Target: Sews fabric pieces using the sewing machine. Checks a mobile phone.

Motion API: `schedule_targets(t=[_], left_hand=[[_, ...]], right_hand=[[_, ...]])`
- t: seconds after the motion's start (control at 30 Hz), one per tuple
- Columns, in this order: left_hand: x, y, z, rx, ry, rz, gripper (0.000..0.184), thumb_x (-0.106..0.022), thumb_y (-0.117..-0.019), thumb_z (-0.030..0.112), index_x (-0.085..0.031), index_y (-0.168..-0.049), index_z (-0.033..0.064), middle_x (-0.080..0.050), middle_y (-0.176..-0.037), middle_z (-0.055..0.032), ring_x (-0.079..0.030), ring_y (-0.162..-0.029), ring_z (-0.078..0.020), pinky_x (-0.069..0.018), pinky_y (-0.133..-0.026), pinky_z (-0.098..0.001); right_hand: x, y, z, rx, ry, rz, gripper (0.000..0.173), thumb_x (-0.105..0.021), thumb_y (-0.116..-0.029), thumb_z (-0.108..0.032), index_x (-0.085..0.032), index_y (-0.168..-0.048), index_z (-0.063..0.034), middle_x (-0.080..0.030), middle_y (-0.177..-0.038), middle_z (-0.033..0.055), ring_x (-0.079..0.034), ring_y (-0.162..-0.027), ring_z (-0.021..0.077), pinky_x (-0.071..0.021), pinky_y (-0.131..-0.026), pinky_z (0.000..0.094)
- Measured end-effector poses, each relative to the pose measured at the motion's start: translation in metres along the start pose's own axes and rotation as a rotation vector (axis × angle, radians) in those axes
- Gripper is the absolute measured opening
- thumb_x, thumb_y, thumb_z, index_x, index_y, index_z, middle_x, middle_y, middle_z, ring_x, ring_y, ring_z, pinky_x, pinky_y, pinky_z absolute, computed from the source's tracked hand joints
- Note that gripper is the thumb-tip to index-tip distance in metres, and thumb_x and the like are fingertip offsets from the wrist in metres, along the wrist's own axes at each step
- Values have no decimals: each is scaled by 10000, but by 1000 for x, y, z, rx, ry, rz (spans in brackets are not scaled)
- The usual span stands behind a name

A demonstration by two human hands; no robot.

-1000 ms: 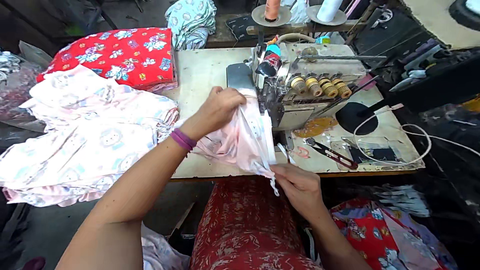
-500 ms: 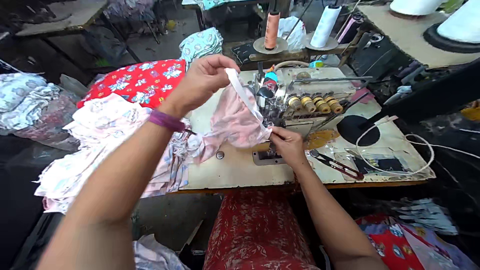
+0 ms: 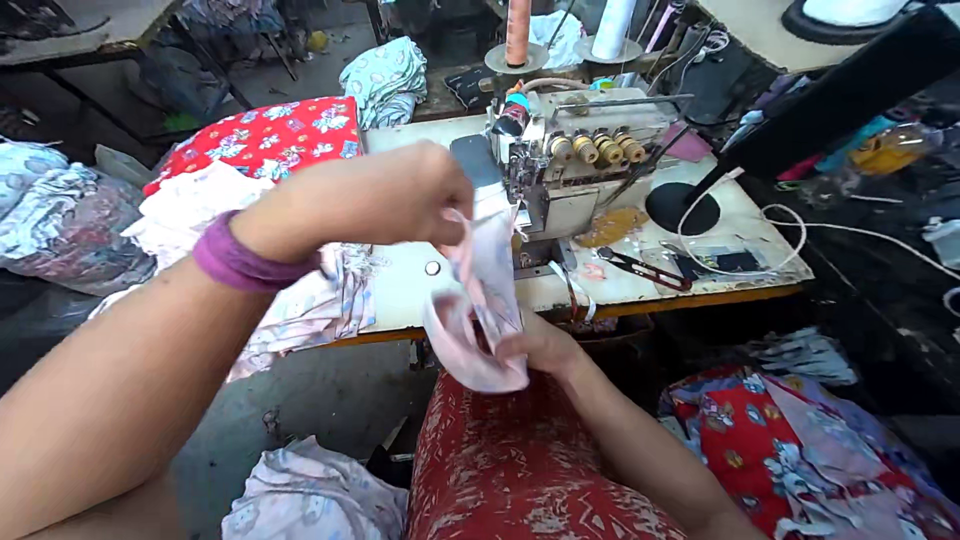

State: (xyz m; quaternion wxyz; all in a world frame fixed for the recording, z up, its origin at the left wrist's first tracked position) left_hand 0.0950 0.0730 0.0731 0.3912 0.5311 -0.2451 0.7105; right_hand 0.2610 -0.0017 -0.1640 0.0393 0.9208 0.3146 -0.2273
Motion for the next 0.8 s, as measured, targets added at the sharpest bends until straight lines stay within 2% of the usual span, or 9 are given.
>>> schedule_targets(t=[0.13, 0.23, 0.3, 0.4, 0.5, 0.6, 0.67, 0.73, 0.8], left_hand=[[5, 25, -28, 210, 71, 39, 51, -793, -858, 102, -780, -907, 99, -620, -615, 33, -491, -496, -36, -411, -491, -247], [-7, 28, -36, 108, 130, 99, 89, -724, -917, 191, -785, -933, 129, -651, -684, 94, -504, -549, 50, -407, -510, -151], [-16, 24, -32, 39, 166, 128, 120, -701, -937, 219, -796, -934, 146, -717, -804, 91, -598, -668, 63, -477, -597, -128], [-31, 10, -12, -90, 134, 218, 118, -725, -920, 198, -794, -912, 103, -703, -786, 36, -616, -671, 16, -502, -600, -145], [-55, 14, 12, -148, 15, 251, 155, -701, -922, 205, -773, -836, 98, -685, -723, 22, -632, -643, -48, -525, -585, -231], [-62, 43, 10, -58, -29, 251, 197, -631, -951, 206, -781, -924, 80, -706, -767, 4, -632, -643, -42, -512, -587, -190], [-64, 57, -1, 14, 102, 248, 222, -603, -984, 193, -779, -1022, 65, -721, -851, 9, -588, -664, 32, -474, -606, -104], [-71, 57, -8, 30, 191, 261, 215, -593, -986, 154, -773, -991, 36, -718, -831, -4, -573, -642, 47, -472, -608, -94], [-72, 59, -14, 82, 201, 285, 213, -593, -996, 165, -758, -939, 43, -694, -778, 16, -567, -614, 47, -480, -586, -110]], right_hand=[[44, 77, 27, -332, 688, 365, 543, -817, -830, -108, -618, -1303, 67, -702, -1164, 196, -689, -1059, 239, -548, -979, 438], [65, 112, 8, 93, 625, 739, 644, -727, -793, 6, -528, -1402, 70, -713, -1145, 96, -711, -893, 85, -613, -775, 279], [64, 102, -17, 442, 582, 872, 379, -700, -811, 17, -686, -1190, 12, -718, -1109, -33, -681, -938, -15, -591, -829, 195], [52, 34, -40, 620, 612, 734, 208, -677, -853, 21, -764, -1036, -26, -720, -1083, -32, -646, -1053, 2, -537, -961, 213], [27, -43, -45, 469, 363, 512, 234, -656, -853, 82, -744, -1050, -6, -720, -1028, 25, -669, -926, 39, -578, -833, 247], [14, -83, -89, 542, -143, 412, 173, -559, -1010, -167, -722, -1045, -214, -738, -960, -87, -689, -863, 9, -591, -767, 236], [14, -117, -112, 705, -390, 262, 315, -378, -1093, -263, -683, -1089, -188, -730, -974, -44, -695, -909, 42, -593, -820, 269], [25, -185, -113, 986, -264, -112, 342, -331, -1111, -208, -582, -1289, -58, -679, -1108, 11, -654, -1016, 57, -555, -883, 261], [-18, -210, -150, 711, -104, -49, 220, -343, -1084, -89, -561, -1103, -106, -668, -863, -94, -628, -780, -38, -538, -712, 162]])
Point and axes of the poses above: each hand's wrist, its own y-axis away from the middle knuckle, its own x-axis out of the back of the hand, z = x × y, the point moved 2 cm from there along -y, towards the middle knuckle
